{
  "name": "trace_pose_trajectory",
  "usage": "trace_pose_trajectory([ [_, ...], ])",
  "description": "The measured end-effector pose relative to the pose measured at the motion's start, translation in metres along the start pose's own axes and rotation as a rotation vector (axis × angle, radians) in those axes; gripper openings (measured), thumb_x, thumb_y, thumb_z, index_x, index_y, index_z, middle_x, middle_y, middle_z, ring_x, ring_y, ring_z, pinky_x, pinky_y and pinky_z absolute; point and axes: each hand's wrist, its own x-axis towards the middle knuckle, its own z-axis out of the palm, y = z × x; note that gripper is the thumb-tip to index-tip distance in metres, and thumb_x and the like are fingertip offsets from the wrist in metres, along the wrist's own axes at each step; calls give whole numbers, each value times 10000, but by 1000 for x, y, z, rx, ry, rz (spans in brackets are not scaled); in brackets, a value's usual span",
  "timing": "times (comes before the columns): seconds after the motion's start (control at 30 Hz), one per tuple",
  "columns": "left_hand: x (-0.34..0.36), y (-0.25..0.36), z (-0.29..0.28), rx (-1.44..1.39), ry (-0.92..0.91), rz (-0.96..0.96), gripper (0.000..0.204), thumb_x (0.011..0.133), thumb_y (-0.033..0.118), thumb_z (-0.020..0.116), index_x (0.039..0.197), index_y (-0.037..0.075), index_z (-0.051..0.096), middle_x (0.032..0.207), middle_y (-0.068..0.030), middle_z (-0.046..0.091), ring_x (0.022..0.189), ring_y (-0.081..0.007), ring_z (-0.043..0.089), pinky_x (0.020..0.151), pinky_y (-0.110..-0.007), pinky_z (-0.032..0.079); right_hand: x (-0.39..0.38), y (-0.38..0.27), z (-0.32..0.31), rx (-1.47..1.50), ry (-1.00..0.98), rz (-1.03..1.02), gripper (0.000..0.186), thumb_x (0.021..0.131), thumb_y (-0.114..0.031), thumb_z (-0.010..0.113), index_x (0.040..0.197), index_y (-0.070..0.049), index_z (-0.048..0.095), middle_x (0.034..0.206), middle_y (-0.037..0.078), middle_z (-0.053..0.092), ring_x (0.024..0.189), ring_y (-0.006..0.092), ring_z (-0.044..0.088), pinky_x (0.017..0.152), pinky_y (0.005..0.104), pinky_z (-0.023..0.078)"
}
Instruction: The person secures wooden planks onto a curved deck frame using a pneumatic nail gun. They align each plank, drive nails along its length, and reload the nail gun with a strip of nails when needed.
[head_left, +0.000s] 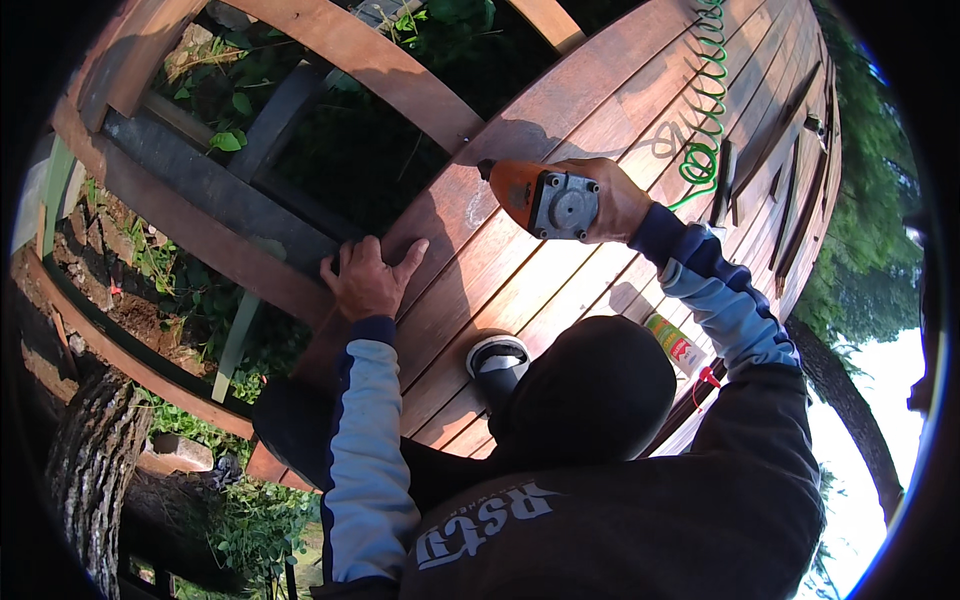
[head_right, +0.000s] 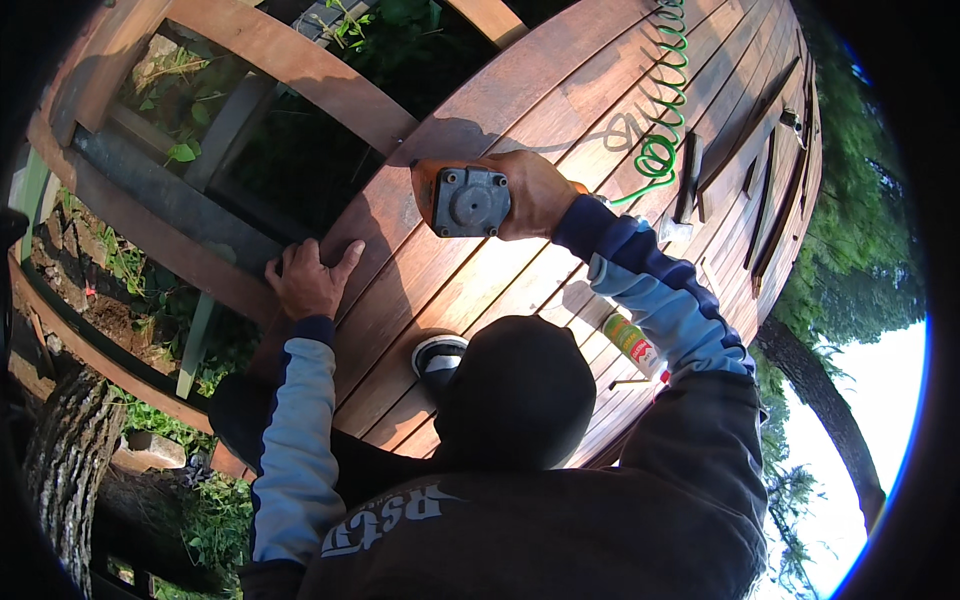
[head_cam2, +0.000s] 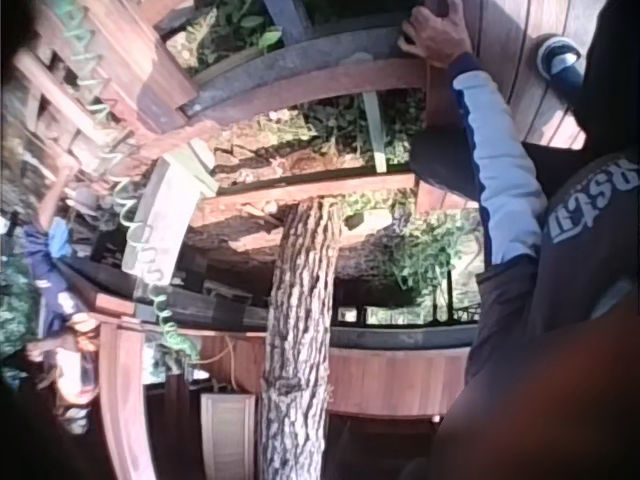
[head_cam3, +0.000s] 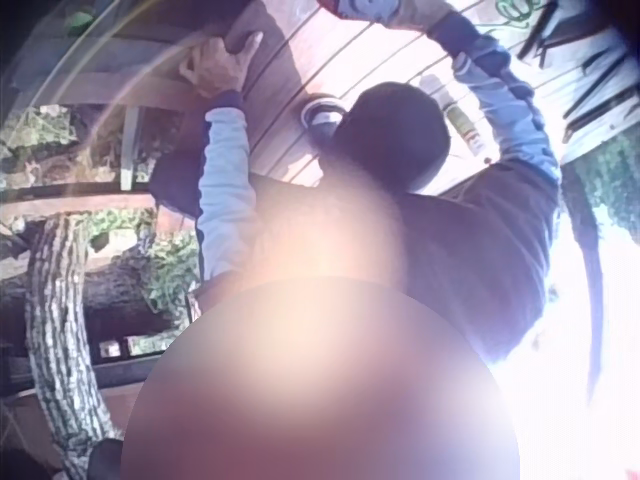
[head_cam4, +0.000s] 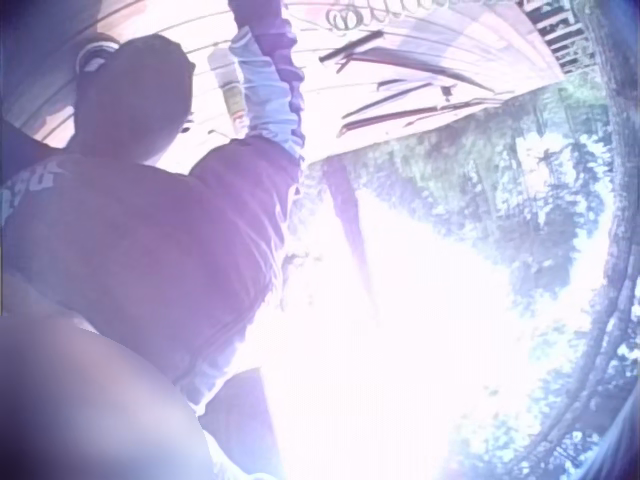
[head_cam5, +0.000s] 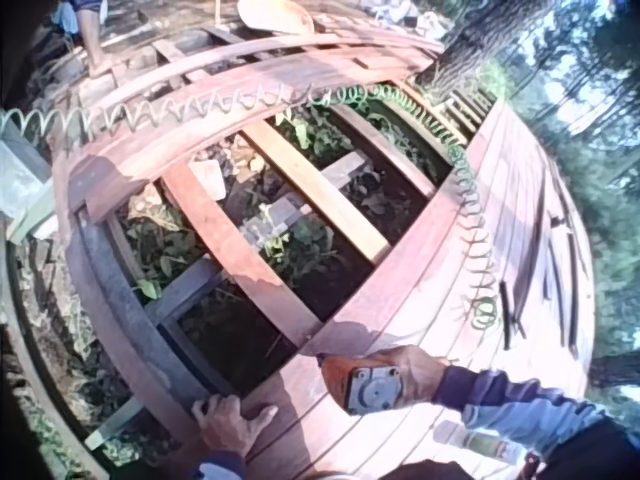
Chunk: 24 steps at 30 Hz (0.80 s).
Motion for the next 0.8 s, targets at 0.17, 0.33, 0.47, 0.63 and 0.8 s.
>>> trace_pose_trajectory([
  [0.17, 1, 0, -1, -21, -73, -23, 640, 727, 715, 606, 736, 74, 591, 796, -85, 633, 870, -274, 593, 906, -566, 375, 12, -2, 1, -45, 5, -29, 496, 527, -100, 777, 1004, -60, 647, 825, 162, 669, 742, 348, 655, 676, 381, 542],
  [0.33, 1, -1, -1, -44, -56, -24, 633, 727, 714, 608, 738, 80, 595, 789, -83, 635, 866, -271, 594, 908, -564, 372, 19, -3, -1, -20, -20, -19, 505, 522, -115, 799, 1000, -55, 648, 808, 159, 674, 719, 345, 661, 662, 377, 548],
  [0.47, 0, -1, 0, -41, -65, -27, 630, 728, 712, 608, 750, 82, 599, 797, -83, 638, 869, -265, 595, 910, -565, 370, 18, -5, 0, 60, -42, 89, 502, 530, -119, 805, 1002, -55, 648, 830, 160, 683, 739, 329, 674, 672, 366, 553],
  [0.63, 2, -1, -1, -22, 6, 1, 616, 702, 713, 631, 725, 100, 581, 761, -67, 616, 838, -243, 589, 896, -538, 385, 20, -4, -4, 52, -82, 180, 468, 535, -99, 800, 975, -48, 649, 835, 155, 688, 754, 315, 681, 686, 361, 557],
  [0.8, 0, -2, -1, -23, -23, -14, 611, 686, 717, 643, 719, 110, 577, 752, -62, 608, 828, -231, 587, 892, -527, 394, 22, -5, -12, -3, -101, 89, 368, 572, -22, 762, 919, -15, 639, 839, 154, 694, 763, 282, 692, 686, 336, 561],
])
